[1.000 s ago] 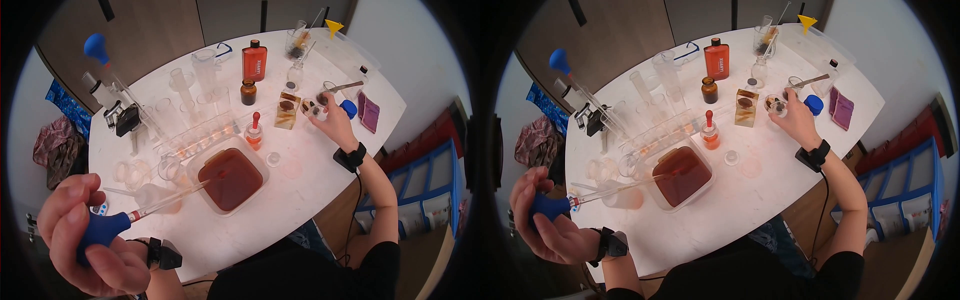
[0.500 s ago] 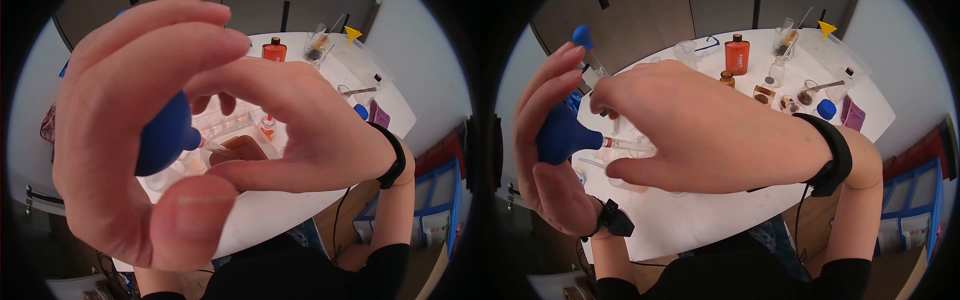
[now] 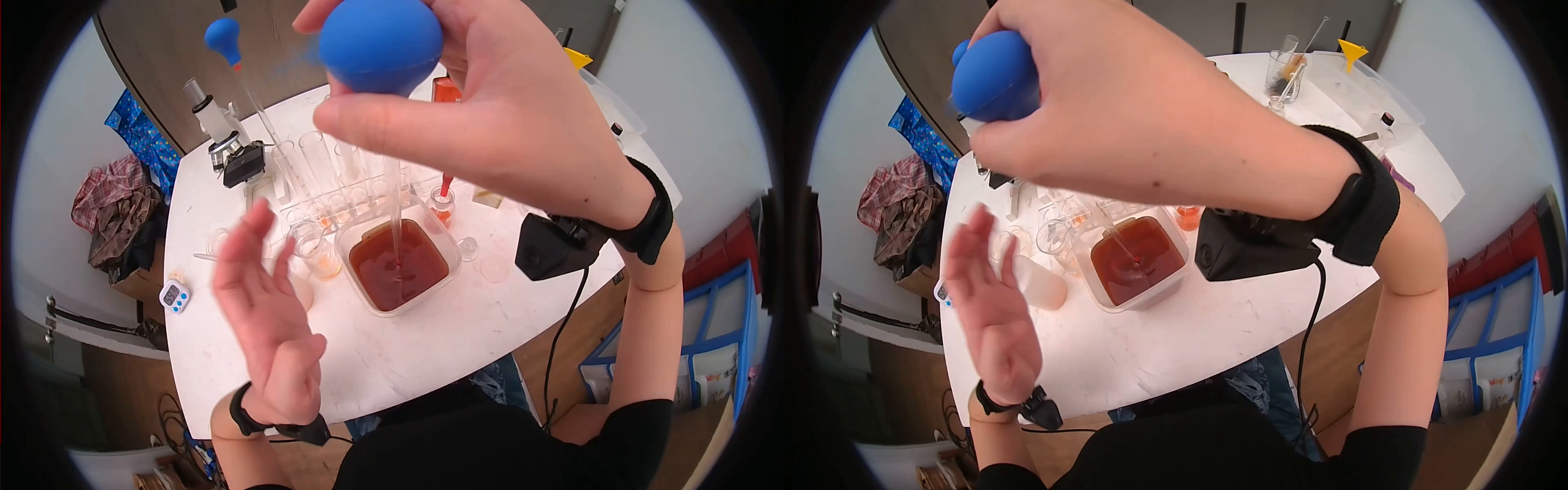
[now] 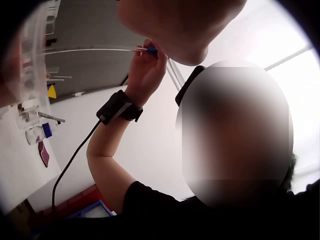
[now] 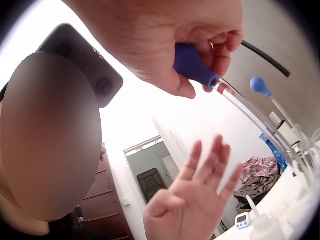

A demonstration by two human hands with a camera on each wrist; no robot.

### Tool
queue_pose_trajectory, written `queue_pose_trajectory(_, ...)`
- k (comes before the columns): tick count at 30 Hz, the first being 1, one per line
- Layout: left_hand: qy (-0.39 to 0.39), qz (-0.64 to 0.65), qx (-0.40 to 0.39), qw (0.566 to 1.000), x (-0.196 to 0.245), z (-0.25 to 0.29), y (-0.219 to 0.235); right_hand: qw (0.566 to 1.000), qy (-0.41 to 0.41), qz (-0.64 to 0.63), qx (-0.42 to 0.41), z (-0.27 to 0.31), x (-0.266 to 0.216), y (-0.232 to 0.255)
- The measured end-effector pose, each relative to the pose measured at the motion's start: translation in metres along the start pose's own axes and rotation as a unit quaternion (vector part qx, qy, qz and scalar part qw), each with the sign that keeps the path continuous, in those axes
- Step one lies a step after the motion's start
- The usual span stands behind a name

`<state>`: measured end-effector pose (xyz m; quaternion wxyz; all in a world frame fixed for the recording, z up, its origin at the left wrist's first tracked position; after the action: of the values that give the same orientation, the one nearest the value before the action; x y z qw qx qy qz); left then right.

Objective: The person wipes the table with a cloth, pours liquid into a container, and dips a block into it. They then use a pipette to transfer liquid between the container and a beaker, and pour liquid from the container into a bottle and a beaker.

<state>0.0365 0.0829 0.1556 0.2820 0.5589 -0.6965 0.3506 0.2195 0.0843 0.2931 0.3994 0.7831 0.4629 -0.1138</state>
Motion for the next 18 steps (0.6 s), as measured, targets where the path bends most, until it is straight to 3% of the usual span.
queue_pose_trajectory(2,0.151,-0.043,0.003,0.988,-0.018,0.020,0.008,0.999,0.030,0.016,0.020,0.002,0.006,0.000)
queue_pose_trajectory(5,0.228,-0.124,-0.128,0.957,-0.055,0.044,0.021,0.995,0.076,0.038,0.049,0.003,0.016,0.001)
queue_pose_trajectory(7,0.215,-0.151,-0.144,0.954,-0.086,0.055,0.018,0.993,0.092,0.046,0.060,0.002,0.023,0.006)
queue_pose_trajectory(10,0.186,-0.155,-0.164,0.956,-0.108,0.051,0.006,0.996,0.076,-0.037,-0.005,0.002,0.026,0.013)
queue_pose_trajectory(14,0.142,-0.148,-0.168,0.964,-0.120,0.036,0.000,0.999,0.029,0.028,0.022,0.008,0.010,0.015)
queue_pose_trajectory(18,0.173,-0.114,-0.153,0.966,-0.117,0.033,-0.005,0.999,0.014,0.037,0.034,0.006,0.010,0.021)
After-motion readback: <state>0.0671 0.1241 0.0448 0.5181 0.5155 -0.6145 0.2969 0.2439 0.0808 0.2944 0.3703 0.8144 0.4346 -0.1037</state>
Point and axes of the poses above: each hand's wrist, its own z-axis away from the middle knuckle, its own y-axis out of the back of the hand, x = y × z, the point moved 1 cm from there along -z, towards the middle knuckle, and after that the axes turned 12 degrees about x, right-handed, at the moved point
